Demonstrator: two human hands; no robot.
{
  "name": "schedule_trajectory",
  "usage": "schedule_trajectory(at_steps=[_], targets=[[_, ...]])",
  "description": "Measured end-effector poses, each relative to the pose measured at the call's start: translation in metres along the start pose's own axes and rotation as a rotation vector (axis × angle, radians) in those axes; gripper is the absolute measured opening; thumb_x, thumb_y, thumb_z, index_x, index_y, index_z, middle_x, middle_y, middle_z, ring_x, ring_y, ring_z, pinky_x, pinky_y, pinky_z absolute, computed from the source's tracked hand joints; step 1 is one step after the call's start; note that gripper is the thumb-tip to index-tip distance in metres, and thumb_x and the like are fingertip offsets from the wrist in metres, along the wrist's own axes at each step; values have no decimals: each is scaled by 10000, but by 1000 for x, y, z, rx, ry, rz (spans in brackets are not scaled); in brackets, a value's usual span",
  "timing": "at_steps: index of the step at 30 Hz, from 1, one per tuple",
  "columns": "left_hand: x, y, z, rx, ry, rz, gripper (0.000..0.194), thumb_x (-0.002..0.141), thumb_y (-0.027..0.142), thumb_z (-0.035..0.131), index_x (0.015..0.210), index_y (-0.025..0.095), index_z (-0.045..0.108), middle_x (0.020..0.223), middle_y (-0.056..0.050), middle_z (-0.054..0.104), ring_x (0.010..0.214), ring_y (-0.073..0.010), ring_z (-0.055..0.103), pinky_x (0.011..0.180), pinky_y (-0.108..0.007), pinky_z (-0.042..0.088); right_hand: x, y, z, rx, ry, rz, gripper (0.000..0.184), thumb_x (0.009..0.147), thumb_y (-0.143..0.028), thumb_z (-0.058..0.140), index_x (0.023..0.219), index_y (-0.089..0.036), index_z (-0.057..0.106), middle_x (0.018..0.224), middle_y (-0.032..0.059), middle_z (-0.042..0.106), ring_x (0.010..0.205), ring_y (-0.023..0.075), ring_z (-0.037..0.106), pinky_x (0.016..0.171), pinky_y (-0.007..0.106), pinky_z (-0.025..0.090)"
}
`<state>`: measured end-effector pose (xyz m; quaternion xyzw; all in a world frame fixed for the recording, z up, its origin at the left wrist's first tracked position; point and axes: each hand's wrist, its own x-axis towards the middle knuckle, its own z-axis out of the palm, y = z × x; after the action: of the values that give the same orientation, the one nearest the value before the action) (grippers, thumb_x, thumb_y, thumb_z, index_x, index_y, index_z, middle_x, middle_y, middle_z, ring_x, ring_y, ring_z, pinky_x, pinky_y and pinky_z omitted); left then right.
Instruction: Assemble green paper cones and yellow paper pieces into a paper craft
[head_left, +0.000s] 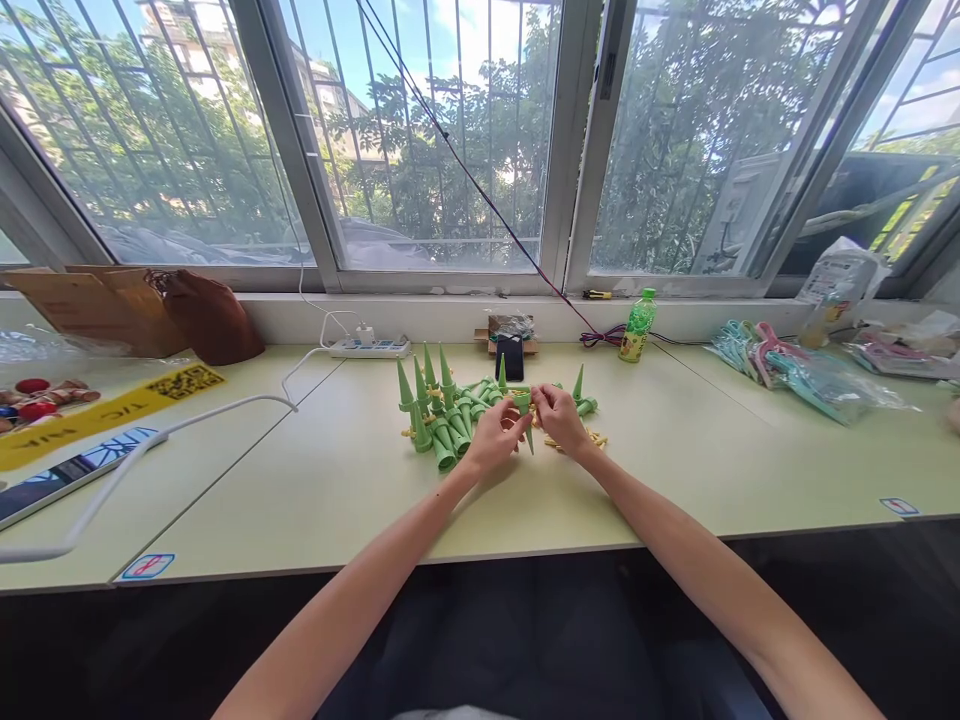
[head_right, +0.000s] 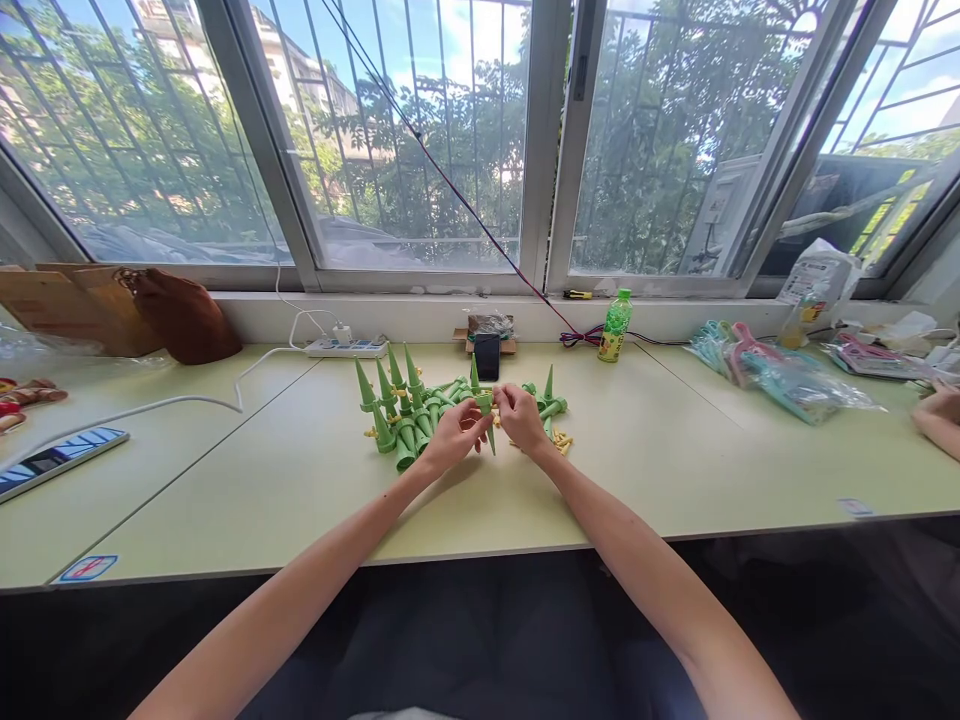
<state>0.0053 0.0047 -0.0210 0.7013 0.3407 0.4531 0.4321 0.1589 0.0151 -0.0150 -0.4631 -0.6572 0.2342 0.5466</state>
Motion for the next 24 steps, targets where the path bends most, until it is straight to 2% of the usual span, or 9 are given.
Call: schedule_trajectory(at_steps=[5, 9, 14, 18, 22, 24], targets=[[-4, 5, -2, 187, 74, 87, 364, 834, 503, 697, 860, 187, 519, 815, -9, 645, 542, -87, 566, 461, -207, 433, 0, -1, 0, 21, -13, -11, 481, 928, -626, 458, 646, -240, 401, 506, -31, 421, 501, 140, 402, 516, 285, 334], [-3, 3, -4, 321, 145, 168, 229, 863, 376, 678, 970, 183, 619, 828, -5, 626, 555, -78, 528, 518, -212, 431, 0, 1, 0, 20, -34, -8, 462, 932, -595, 462, 643, -243, 388, 498, -28, 422, 499, 141, 389, 515, 290, 324], [-3, 1, -4, 415, 196, 213, 199, 841, 269, 691, 1026, 197, 680, 810, 9, 586, 547, -67, 476, 536, -208, 413, 0, 2, 1, 19, -45, -6, 444, 930, -571, 472, 640, -244, 392, 485, -30, 402, 498, 143, 367, 504, 295, 296], [-5, 4, -1, 302, 125, 95, 247, 871, 259, 635, 1109, 196, 618, 719, 37, 592, 455, -58, 474, 476, -198, 392, 0, 2, 1, 22, -38, -10, 439, 931, -557, 475, 635, -243, 392, 488, -32, 390, 502, 141, 361, 508, 296, 292], [-5, 9, 1, 31, 67, -110, 366, 846, 241, 635, 1179, 195, 492, 733, 25, 639, 429, -105, 577, 397, -200, 413, 1, 3, 0, 7, -27, -15, 433, 938, -549, 470, 643, -239, 410, 509, -25, 418, 512, 142, 371, 517, 297, 300], [-3, 11, 1, -115, 58, -187, 356, 854, 261, 632, 1155, 197, 453, 744, 8, 665, 439, -123, 605, 388, -208, 439, 1, 3, 0, 3, -20, -15, 434, 941, -550, 466, 644, -238, 411, 517, -22, 430, 516, 143, 375, 520, 297, 302]])
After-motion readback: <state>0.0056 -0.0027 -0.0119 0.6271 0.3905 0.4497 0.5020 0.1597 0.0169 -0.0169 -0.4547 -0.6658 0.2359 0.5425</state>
